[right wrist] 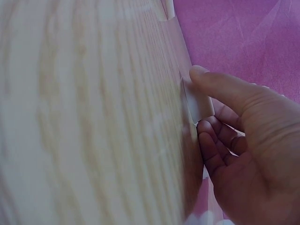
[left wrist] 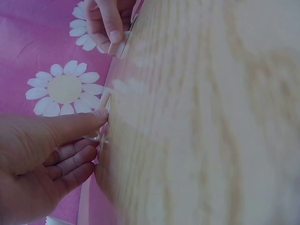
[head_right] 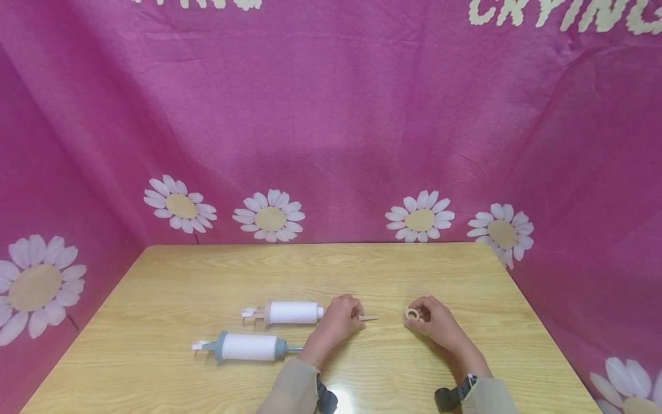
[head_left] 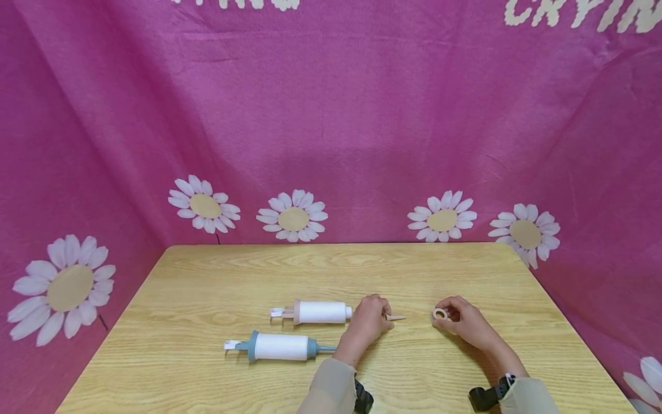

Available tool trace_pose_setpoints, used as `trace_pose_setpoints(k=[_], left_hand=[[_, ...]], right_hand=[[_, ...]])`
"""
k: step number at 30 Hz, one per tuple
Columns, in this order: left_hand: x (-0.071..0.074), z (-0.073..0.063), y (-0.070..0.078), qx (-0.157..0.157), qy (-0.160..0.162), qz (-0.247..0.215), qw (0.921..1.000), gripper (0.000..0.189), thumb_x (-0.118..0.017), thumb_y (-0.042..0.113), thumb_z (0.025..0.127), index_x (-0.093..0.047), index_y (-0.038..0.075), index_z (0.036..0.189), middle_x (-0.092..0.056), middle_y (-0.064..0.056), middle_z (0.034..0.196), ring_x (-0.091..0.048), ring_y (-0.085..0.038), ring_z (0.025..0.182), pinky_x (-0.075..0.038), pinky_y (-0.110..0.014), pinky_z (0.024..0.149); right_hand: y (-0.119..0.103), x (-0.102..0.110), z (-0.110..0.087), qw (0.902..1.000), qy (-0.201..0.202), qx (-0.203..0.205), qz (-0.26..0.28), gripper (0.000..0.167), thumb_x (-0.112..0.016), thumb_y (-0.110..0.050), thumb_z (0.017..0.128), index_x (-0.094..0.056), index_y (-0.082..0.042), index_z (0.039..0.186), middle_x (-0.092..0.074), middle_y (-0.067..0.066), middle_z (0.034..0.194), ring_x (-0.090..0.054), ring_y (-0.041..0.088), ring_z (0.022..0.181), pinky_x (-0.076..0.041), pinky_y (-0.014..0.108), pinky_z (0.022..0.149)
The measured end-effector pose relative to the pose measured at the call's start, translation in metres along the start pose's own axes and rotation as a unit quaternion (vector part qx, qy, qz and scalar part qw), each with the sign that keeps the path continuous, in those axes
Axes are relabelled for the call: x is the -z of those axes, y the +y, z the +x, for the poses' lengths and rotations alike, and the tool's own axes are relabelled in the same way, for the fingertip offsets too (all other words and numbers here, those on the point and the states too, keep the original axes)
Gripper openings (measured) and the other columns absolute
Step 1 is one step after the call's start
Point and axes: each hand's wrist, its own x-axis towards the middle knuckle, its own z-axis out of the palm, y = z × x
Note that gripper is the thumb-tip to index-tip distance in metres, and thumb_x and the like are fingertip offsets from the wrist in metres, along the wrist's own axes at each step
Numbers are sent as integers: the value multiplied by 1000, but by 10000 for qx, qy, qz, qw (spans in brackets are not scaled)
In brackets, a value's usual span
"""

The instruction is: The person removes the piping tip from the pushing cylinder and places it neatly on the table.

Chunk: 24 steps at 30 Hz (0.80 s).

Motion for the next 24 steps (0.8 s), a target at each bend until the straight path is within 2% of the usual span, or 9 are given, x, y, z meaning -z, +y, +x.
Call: trace_pose_setpoints(k=[18, 21, 24], left_hand=[[1, -3, -3, -89, 55, -56, 9999, 19, -85, 12, 74, -72, 7, 86, -62, -1, 83, -51, -9, 72, -45, -16, 63], [3, -4, -2, -179, 168, -56, 9997, 24, -85, 14, 75, -71, 6, 93, -64, -3, 89, -55, -12, 78, -48, -17, 66], [4, -5, 0, -382, 443, -22, 9983, 30, -84, 17, 76, -70, 5, 101, -66, -5, 97, -60, -14, 85, -52, -18, 71]], right_hand=[[-4, -1, 0, 9998, -21, -72, 184, 34, -76, -22, 85, -64, -1, 108, -59, 7, 96, -47, 0, 79, -44, 17, 69], [-5, 1, -1, 9997, -37, -194, 133, 37, -75, -26, 86, -65, -1, 110, -60, 7, 100, -49, -1, 81, -46, 16, 71], [-6, 4, -2, 9995, 19, -317, 76, 40, -74, -30, 87, -64, -1, 114, -62, 8, 105, -53, 1, 86, -49, 17, 74]])
